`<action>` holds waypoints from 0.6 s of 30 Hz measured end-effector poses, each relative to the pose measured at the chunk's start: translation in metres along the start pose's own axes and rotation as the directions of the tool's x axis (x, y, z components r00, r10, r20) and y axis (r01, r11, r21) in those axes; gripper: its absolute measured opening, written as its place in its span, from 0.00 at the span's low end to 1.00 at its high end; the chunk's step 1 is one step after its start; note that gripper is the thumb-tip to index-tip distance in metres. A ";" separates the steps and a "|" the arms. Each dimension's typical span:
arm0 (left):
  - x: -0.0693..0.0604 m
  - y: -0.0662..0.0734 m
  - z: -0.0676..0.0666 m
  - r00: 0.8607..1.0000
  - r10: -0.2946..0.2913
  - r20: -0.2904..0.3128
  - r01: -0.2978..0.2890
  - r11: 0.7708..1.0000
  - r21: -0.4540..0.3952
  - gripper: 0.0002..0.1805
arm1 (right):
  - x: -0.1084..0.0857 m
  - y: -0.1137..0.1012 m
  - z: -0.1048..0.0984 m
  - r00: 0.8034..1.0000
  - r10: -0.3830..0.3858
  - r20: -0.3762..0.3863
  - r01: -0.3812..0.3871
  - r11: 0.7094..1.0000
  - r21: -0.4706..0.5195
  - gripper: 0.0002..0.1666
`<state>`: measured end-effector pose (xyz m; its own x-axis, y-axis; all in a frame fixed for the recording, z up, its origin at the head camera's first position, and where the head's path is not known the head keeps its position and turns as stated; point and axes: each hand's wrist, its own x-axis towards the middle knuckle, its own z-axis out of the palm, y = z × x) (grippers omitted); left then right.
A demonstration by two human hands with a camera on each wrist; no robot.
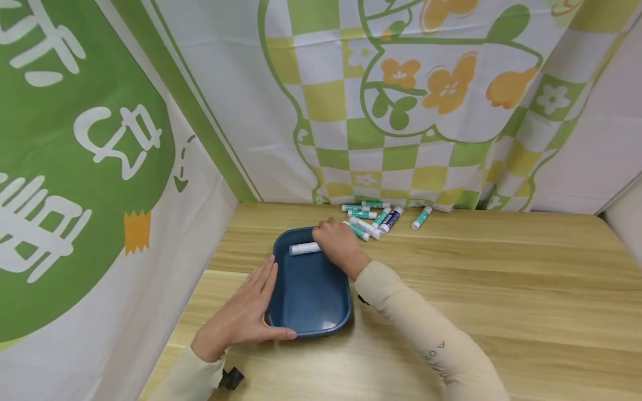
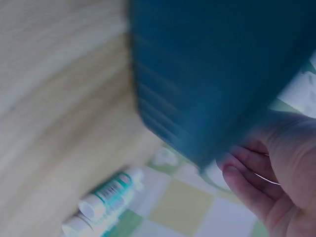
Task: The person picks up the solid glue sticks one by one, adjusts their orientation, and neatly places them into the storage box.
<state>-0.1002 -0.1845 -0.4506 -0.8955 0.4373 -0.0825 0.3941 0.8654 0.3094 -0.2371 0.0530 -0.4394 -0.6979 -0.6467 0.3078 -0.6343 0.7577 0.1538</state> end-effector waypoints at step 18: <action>0.000 -0.001 0.002 1.000 0.011 -0.012 -0.011 1.000 0.015 0.79 | -0.036 0.067 -0.036 0.974 0.222 0.032 -0.211 0.858 0.468 0.09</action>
<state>-0.1005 -0.1850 -0.4533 -0.8937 0.4436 -0.0675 0.4066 0.8642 0.2963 -0.2425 0.1306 -0.4064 -0.8318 -0.4645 0.3039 -0.5525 0.7456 -0.3726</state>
